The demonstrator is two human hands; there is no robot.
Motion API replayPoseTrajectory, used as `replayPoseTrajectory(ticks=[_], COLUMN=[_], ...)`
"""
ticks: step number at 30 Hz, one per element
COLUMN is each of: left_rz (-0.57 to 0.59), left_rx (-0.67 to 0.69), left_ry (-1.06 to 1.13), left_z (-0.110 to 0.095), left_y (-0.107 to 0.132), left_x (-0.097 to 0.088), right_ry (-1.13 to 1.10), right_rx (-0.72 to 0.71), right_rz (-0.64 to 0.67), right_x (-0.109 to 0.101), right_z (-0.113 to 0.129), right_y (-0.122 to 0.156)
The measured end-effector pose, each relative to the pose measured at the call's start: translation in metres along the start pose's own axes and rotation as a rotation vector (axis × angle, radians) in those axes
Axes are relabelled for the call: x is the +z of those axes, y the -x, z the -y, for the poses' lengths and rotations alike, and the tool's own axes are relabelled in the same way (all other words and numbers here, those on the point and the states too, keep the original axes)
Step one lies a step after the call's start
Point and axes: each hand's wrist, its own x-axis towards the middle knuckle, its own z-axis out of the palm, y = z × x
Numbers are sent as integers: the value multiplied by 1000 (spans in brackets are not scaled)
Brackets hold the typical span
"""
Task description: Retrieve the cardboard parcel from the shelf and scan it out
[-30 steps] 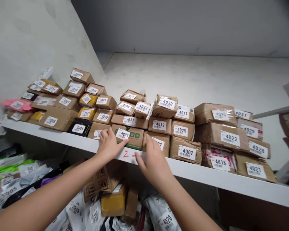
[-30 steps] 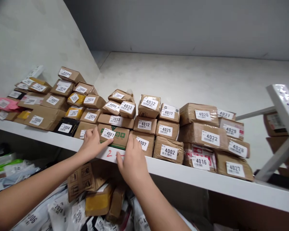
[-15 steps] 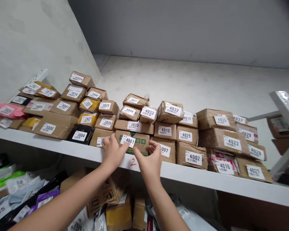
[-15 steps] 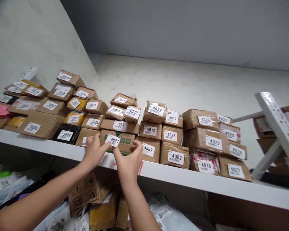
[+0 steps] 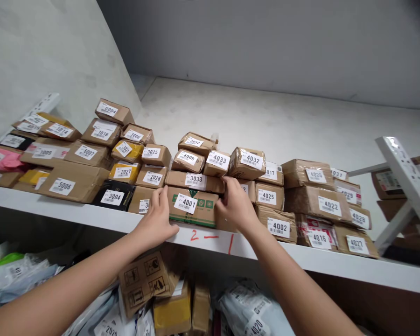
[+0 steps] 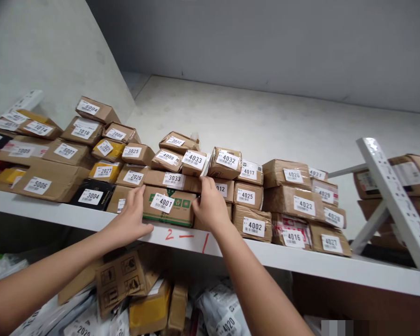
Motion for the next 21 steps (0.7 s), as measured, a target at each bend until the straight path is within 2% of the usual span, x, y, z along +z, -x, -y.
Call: replayPoseTrajectory(ticks=[6, 11, 15, 21], left_rz=[-102, -139, -148, -141], left_rx=[49, 180, 150, 109], left_ry=[-66, -173, -215, -133], left_z=[0, 12, 10, 1], left_y=[-6, -12, -12, -13], left_x=[2, -3, -6, -9], right_ry=[55, 95, 83, 90], right_rx=[-8, 52, 90, 101], right_rz=[155, 113, 72, 43], right_x=[-9, -3, 0, 2], right_z=[-6, -9, -9, -9], right_y=[-19, -20, -24, -24])
